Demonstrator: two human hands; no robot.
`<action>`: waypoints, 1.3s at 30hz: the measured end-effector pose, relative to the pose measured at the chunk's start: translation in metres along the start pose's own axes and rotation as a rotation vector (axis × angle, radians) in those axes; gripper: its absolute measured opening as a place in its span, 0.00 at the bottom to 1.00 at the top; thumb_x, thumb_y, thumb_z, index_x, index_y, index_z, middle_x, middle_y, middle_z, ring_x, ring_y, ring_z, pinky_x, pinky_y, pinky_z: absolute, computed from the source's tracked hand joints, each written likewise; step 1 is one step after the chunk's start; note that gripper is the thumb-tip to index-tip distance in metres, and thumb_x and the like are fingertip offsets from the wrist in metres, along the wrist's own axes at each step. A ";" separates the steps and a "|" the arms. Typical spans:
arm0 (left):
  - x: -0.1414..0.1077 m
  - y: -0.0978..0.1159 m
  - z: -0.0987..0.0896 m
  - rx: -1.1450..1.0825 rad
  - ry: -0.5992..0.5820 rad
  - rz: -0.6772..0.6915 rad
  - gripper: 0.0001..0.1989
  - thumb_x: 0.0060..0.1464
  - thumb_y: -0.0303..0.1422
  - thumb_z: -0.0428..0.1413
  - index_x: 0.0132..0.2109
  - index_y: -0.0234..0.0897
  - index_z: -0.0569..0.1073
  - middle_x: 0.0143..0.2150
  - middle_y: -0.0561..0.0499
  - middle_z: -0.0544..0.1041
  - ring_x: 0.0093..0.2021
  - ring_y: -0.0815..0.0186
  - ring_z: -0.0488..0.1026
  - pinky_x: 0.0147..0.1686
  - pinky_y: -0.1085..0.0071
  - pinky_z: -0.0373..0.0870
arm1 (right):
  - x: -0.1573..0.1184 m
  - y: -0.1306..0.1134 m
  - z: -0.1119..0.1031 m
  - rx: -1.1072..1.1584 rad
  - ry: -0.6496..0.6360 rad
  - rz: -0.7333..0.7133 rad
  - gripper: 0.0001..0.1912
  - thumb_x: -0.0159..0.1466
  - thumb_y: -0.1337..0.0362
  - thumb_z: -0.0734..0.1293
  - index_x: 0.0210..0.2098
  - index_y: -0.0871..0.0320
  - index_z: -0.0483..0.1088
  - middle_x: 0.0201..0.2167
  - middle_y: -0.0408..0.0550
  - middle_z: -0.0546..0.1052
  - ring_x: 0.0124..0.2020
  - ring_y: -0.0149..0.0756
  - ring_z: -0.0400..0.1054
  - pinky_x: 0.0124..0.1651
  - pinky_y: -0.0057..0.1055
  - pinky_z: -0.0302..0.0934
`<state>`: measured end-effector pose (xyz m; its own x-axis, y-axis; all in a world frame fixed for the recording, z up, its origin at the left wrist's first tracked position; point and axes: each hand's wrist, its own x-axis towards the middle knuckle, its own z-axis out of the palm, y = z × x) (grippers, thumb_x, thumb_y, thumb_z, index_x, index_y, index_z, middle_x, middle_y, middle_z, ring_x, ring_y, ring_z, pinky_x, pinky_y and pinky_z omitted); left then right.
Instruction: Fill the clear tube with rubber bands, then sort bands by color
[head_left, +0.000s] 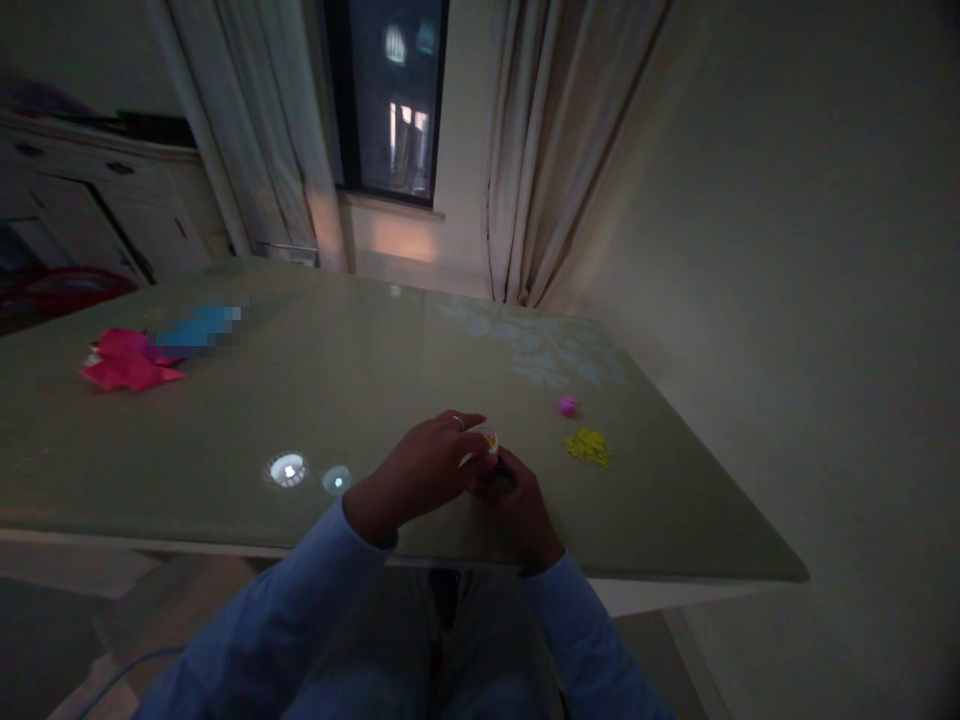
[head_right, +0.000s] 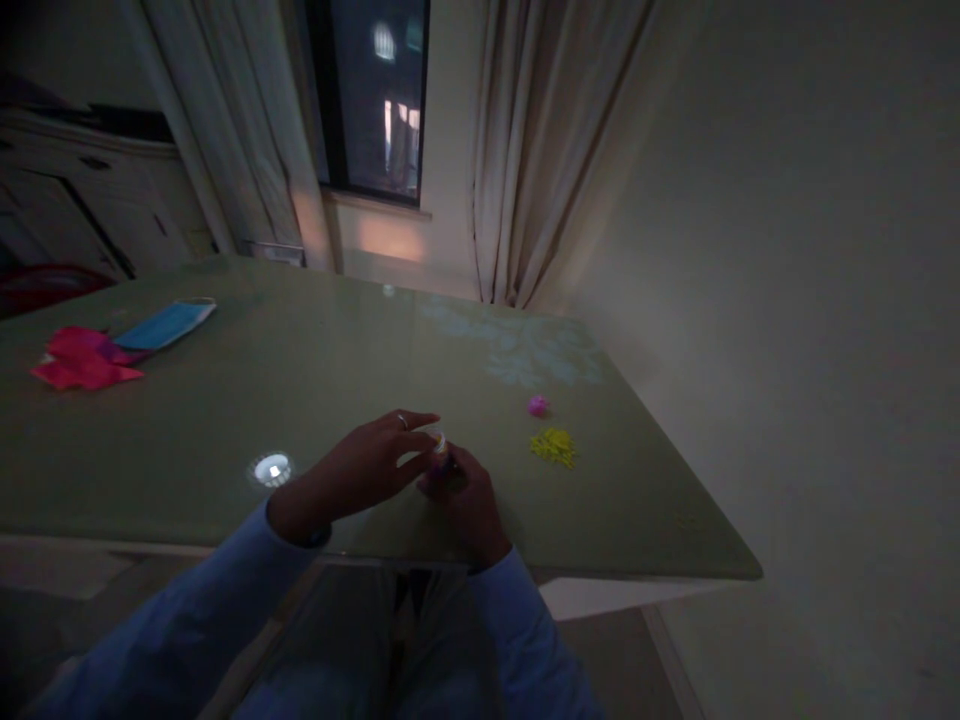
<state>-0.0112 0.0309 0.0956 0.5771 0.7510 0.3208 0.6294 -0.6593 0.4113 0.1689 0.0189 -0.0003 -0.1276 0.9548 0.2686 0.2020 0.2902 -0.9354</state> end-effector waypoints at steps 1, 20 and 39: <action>0.001 0.001 0.001 -0.012 0.003 0.001 0.10 0.62 0.33 0.53 0.43 0.40 0.79 0.56 0.41 0.76 0.55 0.55 0.73 0.53 0.56 0.71 | 0.000 0.000 0.000 -0.010 0.013 0.005 0.20 0.55 0.59 0.74 0.46 0.57 0.74 0.38 0.46 0.79 0.38 0.39 0.71 0.43 0.33 0.66; -0.013 -0.012 0.001 -0.403 0.513 -0.164 0.15 0.58 0.37 0.58 0.50 0.36 0.71 0.37 0.49 0.79 0.35 0.67 0.76 0.37 0.70 0.74 | -0.003 0.004 0.001 0.044 0.026 0.038 0.23 0.54 0.57 0.76 0.47 0.57 0.74 0.40 0.48 0.79 0.39 0.40 0.73 0.43 0.35 0.68; -0.020 -0.009 0.080 -0.736 0.430 -0.299 0.17 0.52 0.38 0.61 0.48 0.38 0.75 0.50 0.45 0.78 0.51 0.59 0.74 0.50 0.64 0.71 | -0.005 -0.002 0.001 -0.004 -0.049 -0.096 0.19 0.58 0.60 0.72 0.48 0.56 0.74 0.45 0.50 0.79 0.46 0.44 0.72 0.51 0.37 0.66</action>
<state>0.0130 0.0188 0.0174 0.1057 0.9334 0.3430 0.1445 -0.3557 0.9234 0.1680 0.0138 0.0003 -0.1942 0.9182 0.3451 0.1901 0.3804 -0.9051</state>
